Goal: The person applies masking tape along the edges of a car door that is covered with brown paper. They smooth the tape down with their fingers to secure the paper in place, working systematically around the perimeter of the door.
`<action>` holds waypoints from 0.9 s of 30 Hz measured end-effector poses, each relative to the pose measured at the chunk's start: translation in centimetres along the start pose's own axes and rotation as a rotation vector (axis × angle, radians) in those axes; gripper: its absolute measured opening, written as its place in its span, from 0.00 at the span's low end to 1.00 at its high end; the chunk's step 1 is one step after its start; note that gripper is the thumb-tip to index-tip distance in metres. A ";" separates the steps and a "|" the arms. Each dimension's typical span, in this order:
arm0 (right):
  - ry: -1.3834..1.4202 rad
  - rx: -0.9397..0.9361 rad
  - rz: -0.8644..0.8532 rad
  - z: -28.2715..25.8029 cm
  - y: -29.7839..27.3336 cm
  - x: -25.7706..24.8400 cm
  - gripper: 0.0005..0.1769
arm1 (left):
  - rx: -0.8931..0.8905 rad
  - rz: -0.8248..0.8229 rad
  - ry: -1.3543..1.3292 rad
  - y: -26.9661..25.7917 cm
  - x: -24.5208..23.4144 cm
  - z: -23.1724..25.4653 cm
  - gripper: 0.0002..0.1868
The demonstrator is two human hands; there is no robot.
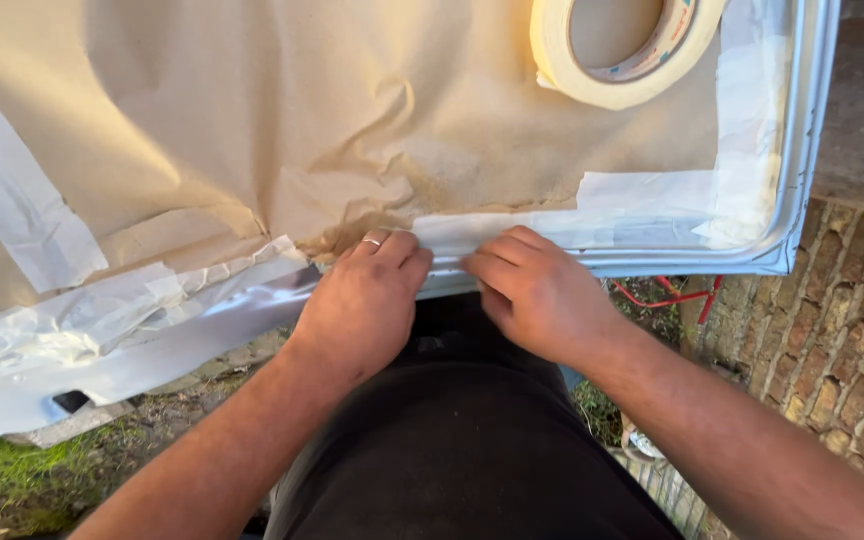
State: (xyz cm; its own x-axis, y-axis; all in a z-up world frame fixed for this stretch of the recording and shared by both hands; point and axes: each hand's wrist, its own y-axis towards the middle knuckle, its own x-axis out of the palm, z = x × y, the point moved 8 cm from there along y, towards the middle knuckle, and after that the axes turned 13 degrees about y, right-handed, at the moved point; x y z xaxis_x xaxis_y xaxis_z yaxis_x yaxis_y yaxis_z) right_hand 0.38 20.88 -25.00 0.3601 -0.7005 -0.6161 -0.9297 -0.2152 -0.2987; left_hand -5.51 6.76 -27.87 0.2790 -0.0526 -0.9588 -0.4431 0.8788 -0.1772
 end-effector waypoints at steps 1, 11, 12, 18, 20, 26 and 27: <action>0.059 -0.008 -0.007 -0.9 0.1 0.4 0.14 | 0.009 -0.052 -0.114 -1.0 1.4 0.3 0.17; -0.102 0.169 -0.106 0.6 0.6 3.1 0.40 | -0.116 -0.207 -0.286 -1.2 3.0 0.4 0.34; -0.110 0.176 -0.118 0.8 0.6 3.3 0.40 | -0.104 -0.141 -0.228 -1.1 2.9 0.4 0.29; -0.157 0.150 -0.073 0.9 1.1 3.7 0.28 | -0.066 0.090 0.042 -0.6 3.8 0.9 0.16; -0.167 0.110 -0.031 0.6 0.6 2.8 0.25 | -0.051 0.140 0.094 -0.7 3.5 1.2 0.17; -0.241 0.093 -0.032 1.9 -2.5 0.5 0.20 | -0.060 0.109 0.167 -1.2 4.8 0.5 0.27; -0.192 0.060 -0.021 1.4 -2.4 0.2 0.21 | -0.021 0.152 0.174 -1.3 4.9 0.6 0.28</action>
State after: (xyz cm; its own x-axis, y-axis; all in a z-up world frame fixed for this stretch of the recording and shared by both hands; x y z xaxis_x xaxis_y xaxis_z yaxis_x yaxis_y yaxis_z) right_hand 2.81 22.21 -25.42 0.3928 -0.5528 -0.7349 -0.9177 -0.1835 -0.3524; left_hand -3.00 5.63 -32.18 0.0571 -0.0026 -0.9984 -0.4870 0.8729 -0.0301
